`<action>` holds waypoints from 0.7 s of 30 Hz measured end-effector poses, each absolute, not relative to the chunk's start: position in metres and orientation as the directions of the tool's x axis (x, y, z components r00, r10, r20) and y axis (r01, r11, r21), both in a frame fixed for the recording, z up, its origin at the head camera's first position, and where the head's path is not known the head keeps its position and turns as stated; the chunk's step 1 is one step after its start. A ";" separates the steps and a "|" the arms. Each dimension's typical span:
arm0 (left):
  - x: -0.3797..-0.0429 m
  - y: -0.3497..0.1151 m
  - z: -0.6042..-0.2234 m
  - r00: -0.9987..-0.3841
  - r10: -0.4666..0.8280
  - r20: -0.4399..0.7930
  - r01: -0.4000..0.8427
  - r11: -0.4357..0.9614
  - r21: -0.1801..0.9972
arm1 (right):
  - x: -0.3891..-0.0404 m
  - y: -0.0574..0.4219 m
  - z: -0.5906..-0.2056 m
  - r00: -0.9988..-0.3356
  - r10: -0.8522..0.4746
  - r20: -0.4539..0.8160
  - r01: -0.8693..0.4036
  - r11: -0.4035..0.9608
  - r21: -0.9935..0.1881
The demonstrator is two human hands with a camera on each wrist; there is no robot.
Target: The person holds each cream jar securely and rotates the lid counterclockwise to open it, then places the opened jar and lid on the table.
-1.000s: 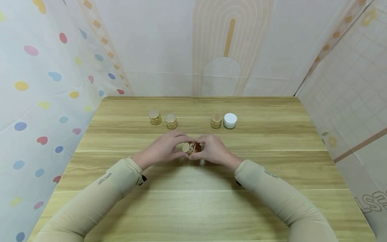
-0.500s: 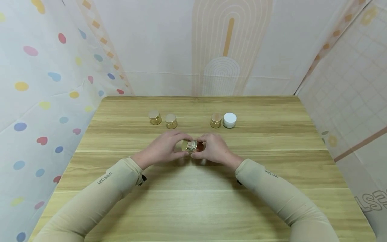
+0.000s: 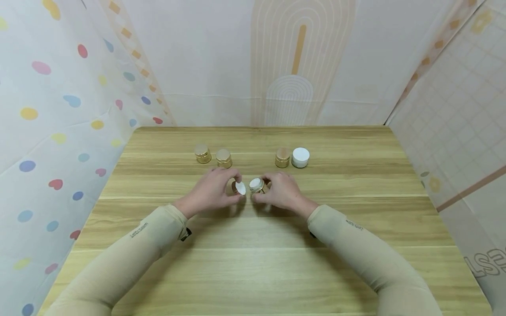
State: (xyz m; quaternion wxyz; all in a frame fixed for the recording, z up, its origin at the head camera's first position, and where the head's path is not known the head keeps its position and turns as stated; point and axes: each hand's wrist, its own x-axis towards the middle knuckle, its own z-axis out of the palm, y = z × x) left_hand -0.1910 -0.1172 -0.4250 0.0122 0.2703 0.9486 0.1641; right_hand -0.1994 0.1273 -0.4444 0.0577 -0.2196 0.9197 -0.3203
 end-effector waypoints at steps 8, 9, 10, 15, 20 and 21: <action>-0.210 -0.098 -0.433 -0.937 0.350 -0.011 0.332 0.896 0.294 | -0.219 0.118 -0.446 -0.925 -0.379 0.014 -0.314 0.746 -0.587; -0.214 -0.095 -0.434 -0.944 0.331 -0.017 0.312 0.903 0.296 | -0.222 0.117 -0.446 -0.930 -0.366 0.012 -0.305 0.756 -0.579; -0.217 -0.091 -0.435 -0.950 0.312 -0.018 0.293 0.909 0.296 | -0.225 0.115 -0.446 -0.936 -0.352 0.008 -0.294 0.769 -0.568; -0.233 -0.077 -0.440 -0.974 0.224 -0.026 0.210 0.941 0.264 | -0.239 0.107 -0.444 -0.957 -0.289 -0.020 -0.240 0.832 -0.501; -0.248 -0.068 -0.443 -0.987 0.160 -0.027 0.148 0.955 0.259 | -0.252 0.101 -0.445 -0.969 -0.242 -0.047 -0.189 0.850 -0.492; -0.251 -0.067 -0.444 -0.988 0.151 -0.030 0.138 0.955 0.263 | -0.255 0.100 -0.445 -0.971 -0.231 -0.052 -0.176 0.850 -0.497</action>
